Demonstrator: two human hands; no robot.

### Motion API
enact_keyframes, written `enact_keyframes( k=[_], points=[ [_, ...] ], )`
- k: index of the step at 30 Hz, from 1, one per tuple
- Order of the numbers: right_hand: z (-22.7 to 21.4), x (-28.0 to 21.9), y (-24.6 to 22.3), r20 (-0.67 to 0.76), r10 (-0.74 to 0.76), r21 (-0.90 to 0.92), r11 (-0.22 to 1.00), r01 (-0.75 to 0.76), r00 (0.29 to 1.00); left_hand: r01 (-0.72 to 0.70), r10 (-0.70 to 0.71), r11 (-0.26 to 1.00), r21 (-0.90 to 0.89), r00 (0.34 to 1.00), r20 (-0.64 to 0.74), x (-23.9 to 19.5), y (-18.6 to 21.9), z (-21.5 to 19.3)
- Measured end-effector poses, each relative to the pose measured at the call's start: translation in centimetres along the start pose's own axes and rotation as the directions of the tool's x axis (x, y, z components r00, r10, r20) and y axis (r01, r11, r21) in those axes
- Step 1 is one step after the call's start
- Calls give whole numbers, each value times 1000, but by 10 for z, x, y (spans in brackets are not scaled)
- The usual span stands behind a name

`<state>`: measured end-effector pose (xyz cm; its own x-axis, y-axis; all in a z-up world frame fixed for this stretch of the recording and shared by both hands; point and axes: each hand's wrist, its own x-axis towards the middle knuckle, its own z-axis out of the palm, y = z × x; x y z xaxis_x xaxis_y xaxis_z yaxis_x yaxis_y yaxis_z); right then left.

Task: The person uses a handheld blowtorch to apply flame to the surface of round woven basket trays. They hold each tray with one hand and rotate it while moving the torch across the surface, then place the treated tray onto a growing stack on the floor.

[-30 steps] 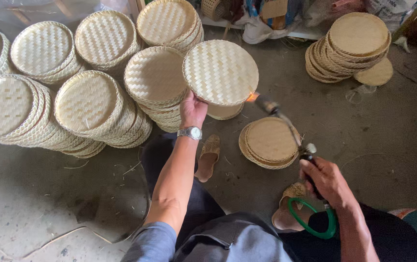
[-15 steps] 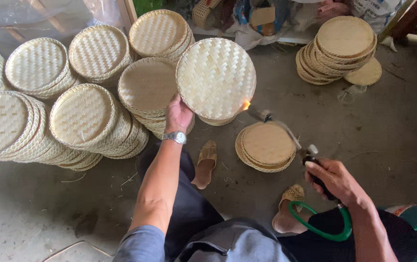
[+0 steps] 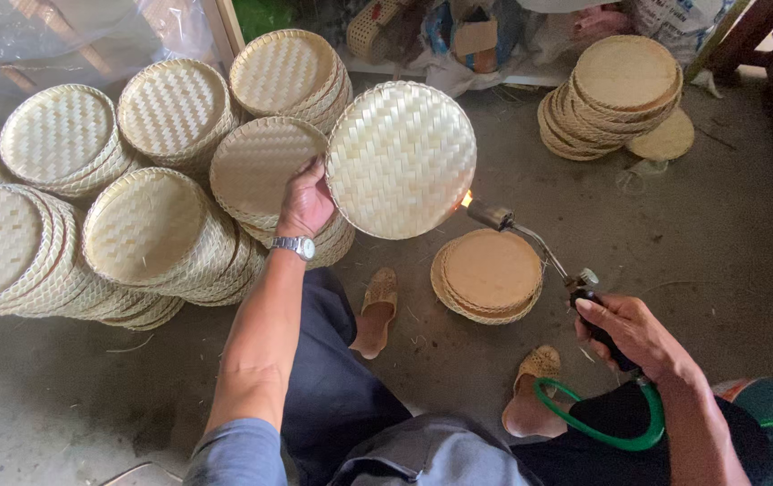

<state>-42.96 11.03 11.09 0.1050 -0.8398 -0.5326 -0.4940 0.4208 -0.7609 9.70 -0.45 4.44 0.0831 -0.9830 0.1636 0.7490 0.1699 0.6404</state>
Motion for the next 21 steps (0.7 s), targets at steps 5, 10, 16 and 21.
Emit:
enact_keyframes(
  k=[5, 10, 16, 21],
  points=[
    [-4, 4, 6, -6, -17, 155, 988, 17, 1000, 21, -22, 997, 70, 1000, 4, 5, 9, 0],
    [-12, 13, 18, -2, -70, 169, 983, 69, 998, 66, -75, 992, 108, 994, 80, 13, 8, -8],
    [-22, 21, 22, 20, -62, 107, 992, 59, 998, 148, -172, 969, 196, 979, 113, 17, 6, -13],
    [-23, 25, 27, -8, -33, 200, 979, 34, 999, 175, -209, 953, 246, 971, 116, 16, 3, -17]
  ],
)
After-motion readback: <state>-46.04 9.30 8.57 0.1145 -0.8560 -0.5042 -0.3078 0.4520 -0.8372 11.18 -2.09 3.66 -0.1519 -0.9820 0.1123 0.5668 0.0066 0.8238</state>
